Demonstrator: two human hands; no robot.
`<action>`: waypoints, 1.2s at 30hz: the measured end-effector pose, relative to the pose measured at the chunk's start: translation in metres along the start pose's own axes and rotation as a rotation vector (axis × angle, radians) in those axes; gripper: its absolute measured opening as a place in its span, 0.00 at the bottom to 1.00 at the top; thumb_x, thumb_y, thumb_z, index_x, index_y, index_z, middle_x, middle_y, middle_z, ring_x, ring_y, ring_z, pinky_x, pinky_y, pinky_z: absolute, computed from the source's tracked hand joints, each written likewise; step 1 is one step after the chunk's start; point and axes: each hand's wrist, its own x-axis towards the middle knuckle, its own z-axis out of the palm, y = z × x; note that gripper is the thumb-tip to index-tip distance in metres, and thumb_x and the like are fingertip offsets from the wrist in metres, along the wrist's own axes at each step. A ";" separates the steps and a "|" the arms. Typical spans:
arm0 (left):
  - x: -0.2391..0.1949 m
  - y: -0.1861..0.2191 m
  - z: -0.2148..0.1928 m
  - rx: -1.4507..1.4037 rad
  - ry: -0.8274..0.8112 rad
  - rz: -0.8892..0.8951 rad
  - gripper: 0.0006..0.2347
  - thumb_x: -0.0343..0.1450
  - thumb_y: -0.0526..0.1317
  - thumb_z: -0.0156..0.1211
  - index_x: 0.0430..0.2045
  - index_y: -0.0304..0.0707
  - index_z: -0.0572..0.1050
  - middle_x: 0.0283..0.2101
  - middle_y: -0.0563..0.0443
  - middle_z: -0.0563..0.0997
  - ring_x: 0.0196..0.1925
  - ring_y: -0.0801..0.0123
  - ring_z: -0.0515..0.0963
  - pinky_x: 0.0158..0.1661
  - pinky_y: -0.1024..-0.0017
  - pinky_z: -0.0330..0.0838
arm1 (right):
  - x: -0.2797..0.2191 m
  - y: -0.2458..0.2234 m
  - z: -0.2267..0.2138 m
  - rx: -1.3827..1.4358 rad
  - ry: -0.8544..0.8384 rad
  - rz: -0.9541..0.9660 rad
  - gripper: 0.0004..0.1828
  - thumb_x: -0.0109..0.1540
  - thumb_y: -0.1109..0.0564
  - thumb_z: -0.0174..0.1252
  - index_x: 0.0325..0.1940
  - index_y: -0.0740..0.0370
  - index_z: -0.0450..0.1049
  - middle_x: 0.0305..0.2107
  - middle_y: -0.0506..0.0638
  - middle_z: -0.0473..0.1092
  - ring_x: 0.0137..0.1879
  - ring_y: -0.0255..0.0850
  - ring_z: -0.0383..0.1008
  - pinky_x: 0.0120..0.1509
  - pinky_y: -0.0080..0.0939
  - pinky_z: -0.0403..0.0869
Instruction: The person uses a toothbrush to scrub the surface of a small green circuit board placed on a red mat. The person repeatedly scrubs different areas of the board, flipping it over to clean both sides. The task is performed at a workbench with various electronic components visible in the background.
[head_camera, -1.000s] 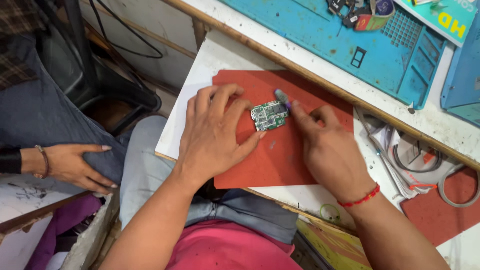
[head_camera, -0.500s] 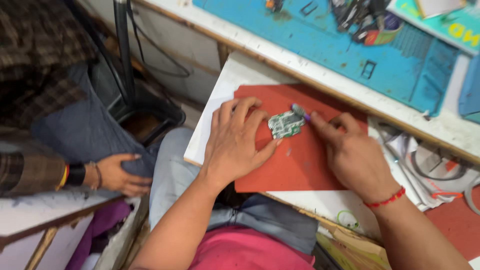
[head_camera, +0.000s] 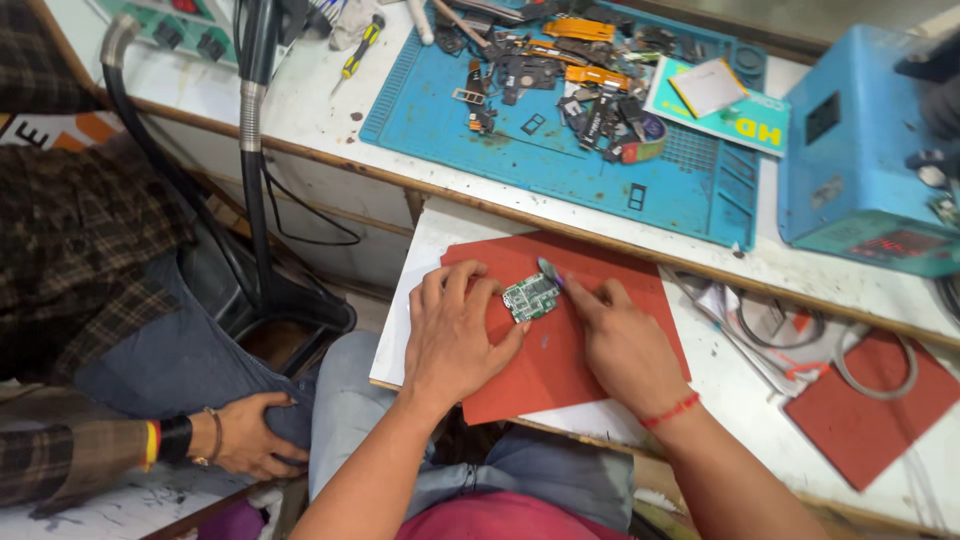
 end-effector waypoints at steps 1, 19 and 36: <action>-0.001 -0.001 -0.001 0.007 -0.003 -0.001 0.20 0.60 0.49 0.72 0.41 0.39 0.77 0.55 0.48 0.72 0.60 0.53 0.66 0.57 0.53 0.58 | -0.001 -0.004 0.005 0.028 -0.038 -0.030 0.32 0.61 0.63 0.44 0.71 0.49 0.66 0.45 0.58 0.70 0.39 0.59 0.77 0.44 0.57 0.75; -0.010 -0.008 0.001 -0.014 0.052 0.030 0.19 0.61 0.49 0.71 0.42 0.41 0.78 0.55 0.51 0.72 0.60 0.55 0.66 0.59 0.54 0.58 | -0.012 -0.025 0.022 -0.040 0.045 -0.065 0.34 0.60 0.64 0.46 0.70 0.44 0.67 0.45 0.59 0.69 0.36 0.60 0.76 0.42 0.59 0.76; -0.004 -0.003 0.002 0.016 0.024 0.050 0.22 0.61 0.51 0.72 0.45 0.41 0.79 0.55 0.46 0.72 0.58 0.52 0.66 0.56 0.52 0.59 | -0.018 -0.001 0.007 0.022 -0.096 -0.077 0.34 0.60 0.64 0.45 0.70 0.47 0.66 0.44 0.59 0.69 0.39 0.60 0.76 0.42 0.60 0.75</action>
